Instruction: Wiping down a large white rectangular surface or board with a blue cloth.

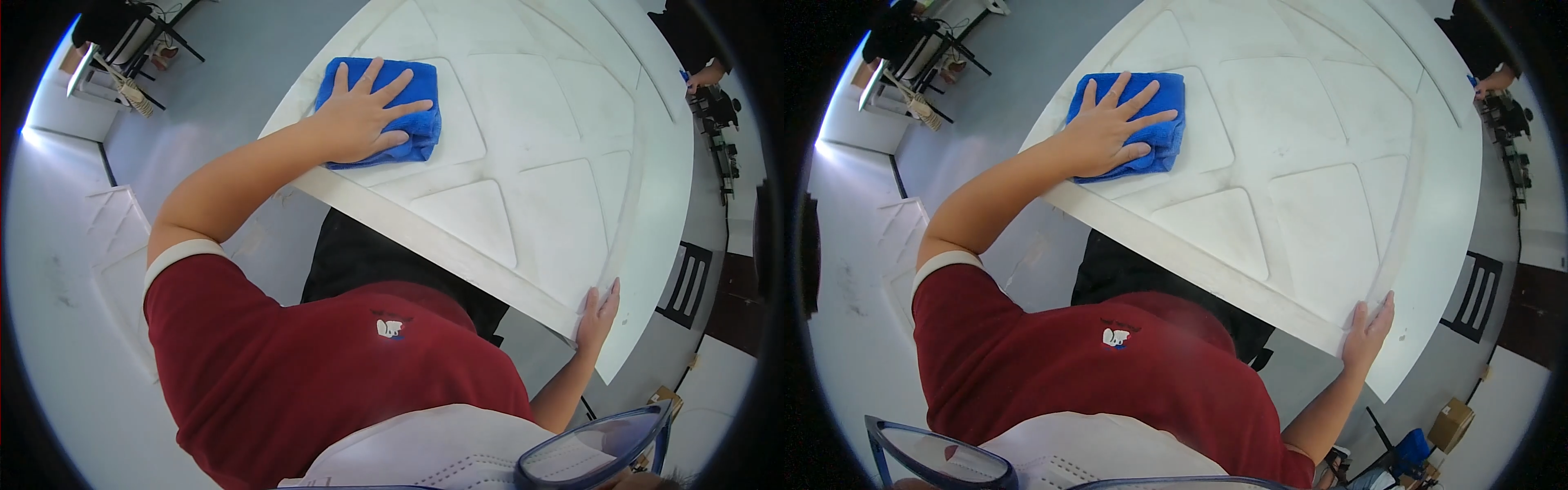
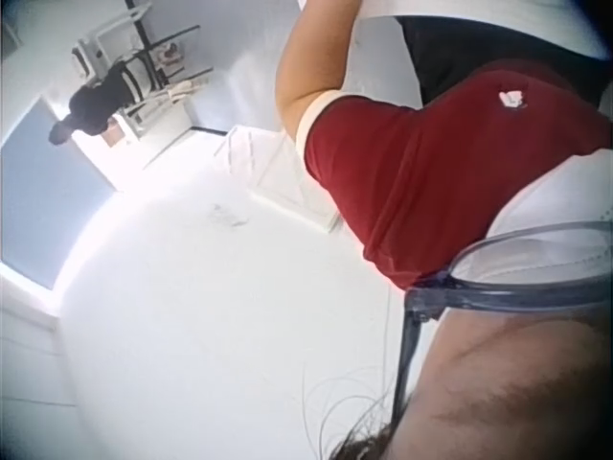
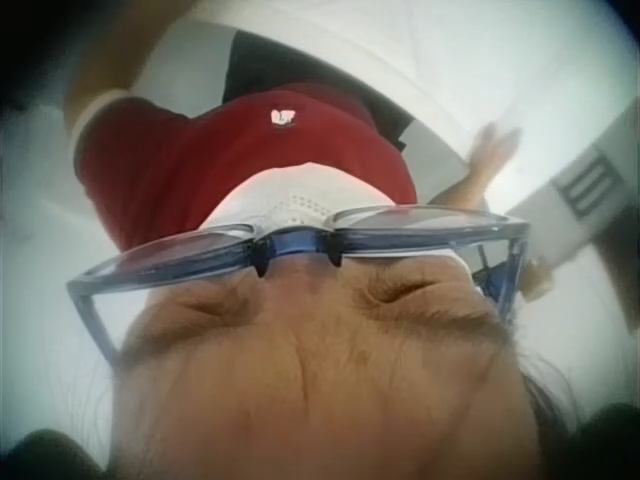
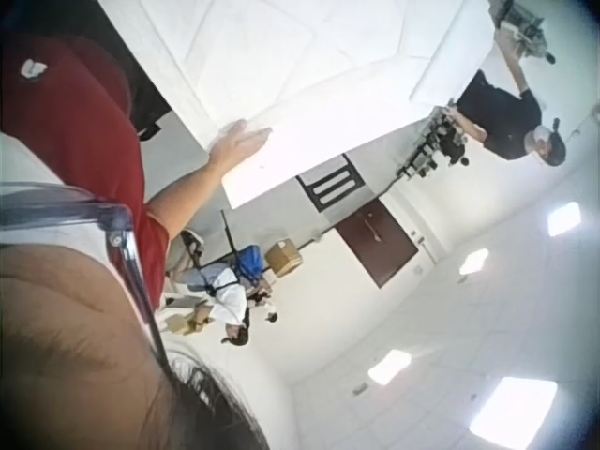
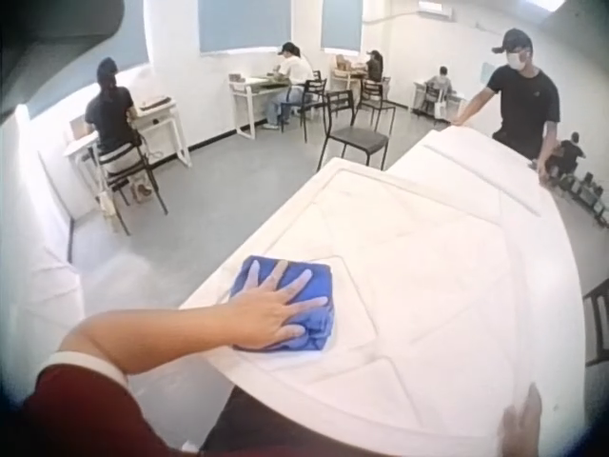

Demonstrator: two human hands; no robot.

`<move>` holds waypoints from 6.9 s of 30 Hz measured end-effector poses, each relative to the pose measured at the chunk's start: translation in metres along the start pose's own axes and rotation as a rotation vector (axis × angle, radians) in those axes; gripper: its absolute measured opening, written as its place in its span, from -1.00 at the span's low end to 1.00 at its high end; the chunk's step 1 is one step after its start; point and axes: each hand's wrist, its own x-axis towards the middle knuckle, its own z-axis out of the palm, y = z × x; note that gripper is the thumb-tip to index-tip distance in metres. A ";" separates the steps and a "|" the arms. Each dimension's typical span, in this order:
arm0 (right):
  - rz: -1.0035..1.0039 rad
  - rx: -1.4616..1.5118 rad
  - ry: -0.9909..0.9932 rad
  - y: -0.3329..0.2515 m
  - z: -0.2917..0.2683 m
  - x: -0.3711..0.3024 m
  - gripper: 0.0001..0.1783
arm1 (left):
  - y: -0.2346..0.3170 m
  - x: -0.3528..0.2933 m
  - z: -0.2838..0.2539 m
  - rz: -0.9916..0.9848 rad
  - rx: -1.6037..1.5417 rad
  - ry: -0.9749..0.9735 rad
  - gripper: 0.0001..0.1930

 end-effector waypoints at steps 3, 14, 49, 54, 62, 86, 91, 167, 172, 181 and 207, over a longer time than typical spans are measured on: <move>-0.027 -0.021 0.001 0.004 0.000 0.000 -0.38 | -0.008 -0.010 -0.004 -0.063 0.061 0.009 -0.46; -0.016 -0.026 -0.001 0.000 -0.002 0.002 -0.39 | -0.034 -0.049 -0.013 -0.340 0.017 -0.106 -0.47; 0.005 -0.088 0.011 -0.006 -0.004 0.001 -0.38 | -0.080 0.103 0.022 -0.322 0.090 0.024 -0.44; -0.011 -0.085 0.020 -0.003 -0.004 0.000 -0.38 | -0.084 0.110 0.030 -0.308 0.096 0.075 -0.49; -0.012 -0.067 0.031 -0.006 -0.005 0.001 -0.36 | -0.071 0.129 0.025 -0.330 -0.095 0.101 -0.50; -0.041 -0.087 0.042 -0.001 -0.005 0.002 -0.34 | 0.073 0.187 0.008 -0.026 -0.122 -0.044 -0.48; -0.081 -0.007 0.037 -0.002 -0.008 0.007 -0.34 | 0.117 0.200 0.008 0.069 -0.245 0.000 -0.46; -0.807 -0.354 -0.314 -0.201 0.078 0.049 -0.43 | 0.059 -0.115 0.072 -0.670 -2.197 0.455 -0.70; -0.846 -0.321 -0.309 -0.232 0.100 0.062 -0.47 | 0.057 -0.116 0.071 -0.685 -2.165 0.401 -0.65; -1.076 -0.276 -0.395 -0.287 0.125 0.034 -0.43 | 0.060 -0.116 0.076 -0.674 -2.171 0.418 -0.62; -0.905 -0.268 -0.195 -0.343 0.184 0.099 -0.45 | 0.060 -0.118 0.077 -0.573 -2.159 0.348 -0.73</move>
